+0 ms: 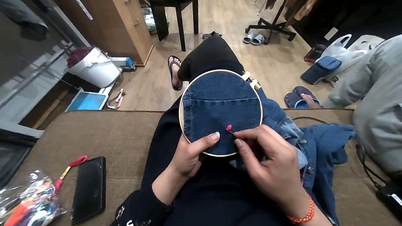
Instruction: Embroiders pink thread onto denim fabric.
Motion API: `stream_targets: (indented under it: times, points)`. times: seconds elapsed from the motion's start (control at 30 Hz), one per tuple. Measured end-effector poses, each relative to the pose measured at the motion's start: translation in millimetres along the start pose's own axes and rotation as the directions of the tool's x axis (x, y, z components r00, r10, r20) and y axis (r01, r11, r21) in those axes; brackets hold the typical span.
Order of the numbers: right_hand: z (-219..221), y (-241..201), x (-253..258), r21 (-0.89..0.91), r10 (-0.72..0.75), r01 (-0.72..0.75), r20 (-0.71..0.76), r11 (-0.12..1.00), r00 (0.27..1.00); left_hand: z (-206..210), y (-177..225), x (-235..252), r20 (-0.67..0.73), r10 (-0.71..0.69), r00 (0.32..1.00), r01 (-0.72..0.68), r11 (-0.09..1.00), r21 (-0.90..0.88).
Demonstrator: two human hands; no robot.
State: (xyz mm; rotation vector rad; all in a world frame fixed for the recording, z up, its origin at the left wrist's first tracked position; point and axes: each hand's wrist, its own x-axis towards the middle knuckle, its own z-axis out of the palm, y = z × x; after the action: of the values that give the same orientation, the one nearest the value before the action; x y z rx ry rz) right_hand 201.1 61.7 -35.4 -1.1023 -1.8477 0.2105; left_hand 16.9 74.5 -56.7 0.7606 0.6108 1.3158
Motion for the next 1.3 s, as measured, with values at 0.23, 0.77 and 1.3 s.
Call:
stream_targets:
  times: [0.23, 0.77, 1.3]
  points:
    - [-3.2, -2.1, -0.6, 0.049, 0.019, -0.02, 0.02, 0.999, 1.0, -1.2, 1.8, -2.0, 0.017, -0.01, 1.0, 0.01, 1.0, -0.029]
    - [-2.4, -5.6, 1.9, 0.095, 0.049, -0.053, 0.042, 0.994, 0.998, -3.7, 3.0, -3.9, 0.004, -0.022, 1.0, 0.022, 0.997, -0.069]
    - [-1.9, -9.3, 5.4, 0.058, 0.05, -0.052, 0.037, 0.997, 0.998, -5.5, 3.2, -5.1, 0.036, 0.058, 0.998, -0.059, 0.998, 0.018]
